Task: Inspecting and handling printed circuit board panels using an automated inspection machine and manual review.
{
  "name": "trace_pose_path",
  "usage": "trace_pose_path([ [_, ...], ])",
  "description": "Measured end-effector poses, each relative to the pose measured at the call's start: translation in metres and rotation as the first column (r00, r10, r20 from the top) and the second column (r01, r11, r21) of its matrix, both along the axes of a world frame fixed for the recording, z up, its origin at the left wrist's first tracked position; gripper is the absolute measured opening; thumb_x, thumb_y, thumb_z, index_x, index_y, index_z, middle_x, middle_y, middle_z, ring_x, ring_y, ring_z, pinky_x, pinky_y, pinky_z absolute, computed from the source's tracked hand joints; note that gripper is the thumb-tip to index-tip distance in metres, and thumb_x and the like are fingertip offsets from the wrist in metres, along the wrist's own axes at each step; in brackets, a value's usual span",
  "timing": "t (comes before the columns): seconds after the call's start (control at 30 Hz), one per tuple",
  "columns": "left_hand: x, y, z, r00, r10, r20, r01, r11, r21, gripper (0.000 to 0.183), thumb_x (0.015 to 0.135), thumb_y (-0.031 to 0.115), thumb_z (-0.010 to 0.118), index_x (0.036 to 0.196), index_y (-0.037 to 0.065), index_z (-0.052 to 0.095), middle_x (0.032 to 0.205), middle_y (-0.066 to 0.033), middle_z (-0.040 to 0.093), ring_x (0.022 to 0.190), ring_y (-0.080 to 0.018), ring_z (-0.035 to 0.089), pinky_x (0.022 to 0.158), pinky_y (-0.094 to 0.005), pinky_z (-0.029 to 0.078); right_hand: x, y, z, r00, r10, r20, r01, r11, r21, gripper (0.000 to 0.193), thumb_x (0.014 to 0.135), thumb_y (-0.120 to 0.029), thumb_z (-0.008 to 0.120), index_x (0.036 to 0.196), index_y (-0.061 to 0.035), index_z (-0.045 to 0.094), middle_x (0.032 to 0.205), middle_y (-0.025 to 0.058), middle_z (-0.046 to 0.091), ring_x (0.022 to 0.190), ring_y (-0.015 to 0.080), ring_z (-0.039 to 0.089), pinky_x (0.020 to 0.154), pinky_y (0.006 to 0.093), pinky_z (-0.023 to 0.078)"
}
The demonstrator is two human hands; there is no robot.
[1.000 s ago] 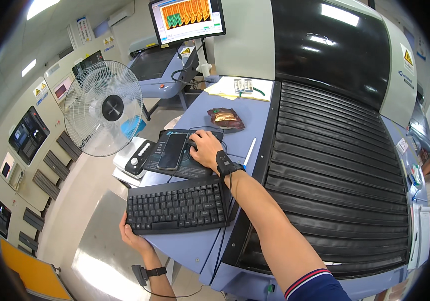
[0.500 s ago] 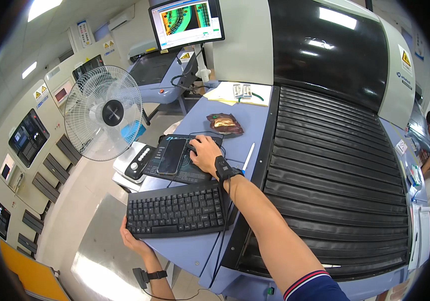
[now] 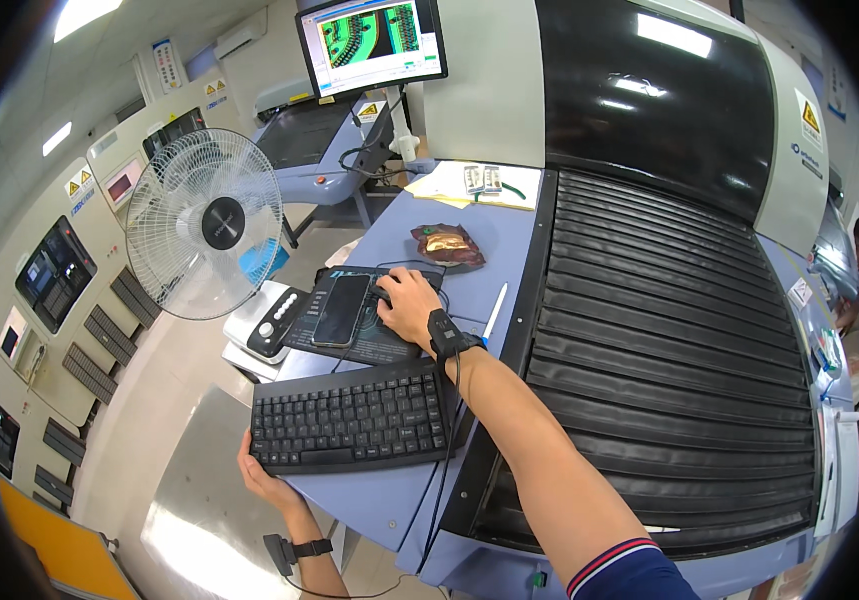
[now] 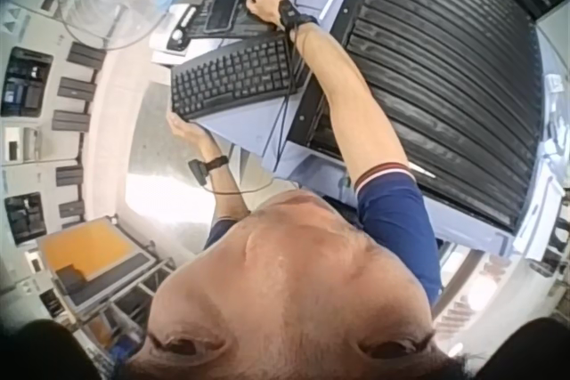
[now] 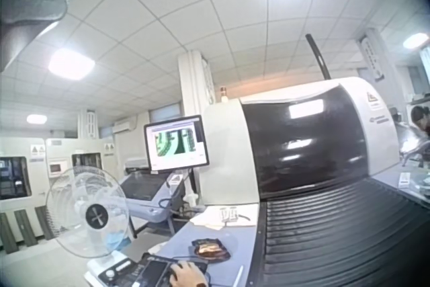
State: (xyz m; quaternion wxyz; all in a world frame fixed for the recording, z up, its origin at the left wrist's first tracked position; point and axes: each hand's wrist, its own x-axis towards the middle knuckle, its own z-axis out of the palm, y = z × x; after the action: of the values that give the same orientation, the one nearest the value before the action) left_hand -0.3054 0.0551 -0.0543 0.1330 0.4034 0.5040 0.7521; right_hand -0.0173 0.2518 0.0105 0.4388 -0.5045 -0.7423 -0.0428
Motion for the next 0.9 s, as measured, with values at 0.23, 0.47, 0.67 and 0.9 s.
trace_pose_path([
  [0.23, 0.0003, -0.0002, 0.0005, 1.000, -0.002, -0.025, 0.003, 1.000, 0.015, 0.053, 0.103, 0.032, 0.035, 0.126, -0.009, 0.060, 0.125, -0.0185, 0.063, 0.113, -0.0257, 0.061, 0.101, -0.0380, 0.046, 0.0000, -0.0006, 0.0001, 1.000, 0.019, -0.007, -0.019, 1.000, 0.020, 0.028, 0.083, -0.017, 0.067, 0.109, -0.0063, 0.068, 0.118, 0.0165, 0.062, 0.111, 0.0350, 0.058, 0.098, 0.0438, 0.049],
  [0.47, -0.0009, -0.0015, 0.0013, 1.000, 0.014, -0.028, -0.014, 1.000, 0.000, 0.053, 0.103, 0.031, 0.035, 0.126, -0.009, 0.060, 0.125, -0.0188, 0.063, 0.112, -0.0257, 0.061, 0.101, -0.0381, 0.046, -0.0017, -0.0021, 0.0028, 0.999, 0.027, -0.028, -0.027, 1.000, 0.009, 0.027, 0.083, -0.016, 0.068, 0.108, -0.0070, 0.069, 0.116, 0.0155, 0.063, 0.110, 0.0343, 0.059, 0.097, 0.0435, 0.049],
  [0.67, 0.0017, 0.0010, 0.0016, 1.000, -0.009, -0.005, 0.009, 1.000, 0.026, 0.052, 0.103, 0.031, 0.035, 0.126, -0.009, 0.060, 0.125, -0.0190, 0.063, 0.112, -0.0259, 0.061, 0.101, -0.0382, 0.046, 0.0014, -0.0011, 0.0005, 1.000, 0.012, -0.011, -0.011, 1.000, 0.029, 0.028, 0.083, -0.016, 0.068, 0.110, -0.0067, 0.067, 0.117, 0.0154, 0.062, 0.111, 0.0339, 0.059, 0.097, 0.0438, 0.049],
  [0.9, 0.0014, 0.0001, 0.0048, 1.000, 0.006, 0.022, -0.006, 1.000, 0.003, 0.048, 0.098, 0.022, 0.035, 0.124, -0.008, 0.061, 0.122, -0.0185, 0.064, 0.109, -0.0251, 0.061, 0.099, -0.0379, 0.047, -0.0001, -0.0015, 0.0012, 0.999, 0.037, -0.013, -0.037, 0.999, -0.008, 0.030, 0.085, -0.016, 0.067, 0.113, -0.0068, 0.067, 0.120, 0.0161, 0.061, 0.115, 0.0347, 0.058, 0.101, 0.0437, 0.048],
])
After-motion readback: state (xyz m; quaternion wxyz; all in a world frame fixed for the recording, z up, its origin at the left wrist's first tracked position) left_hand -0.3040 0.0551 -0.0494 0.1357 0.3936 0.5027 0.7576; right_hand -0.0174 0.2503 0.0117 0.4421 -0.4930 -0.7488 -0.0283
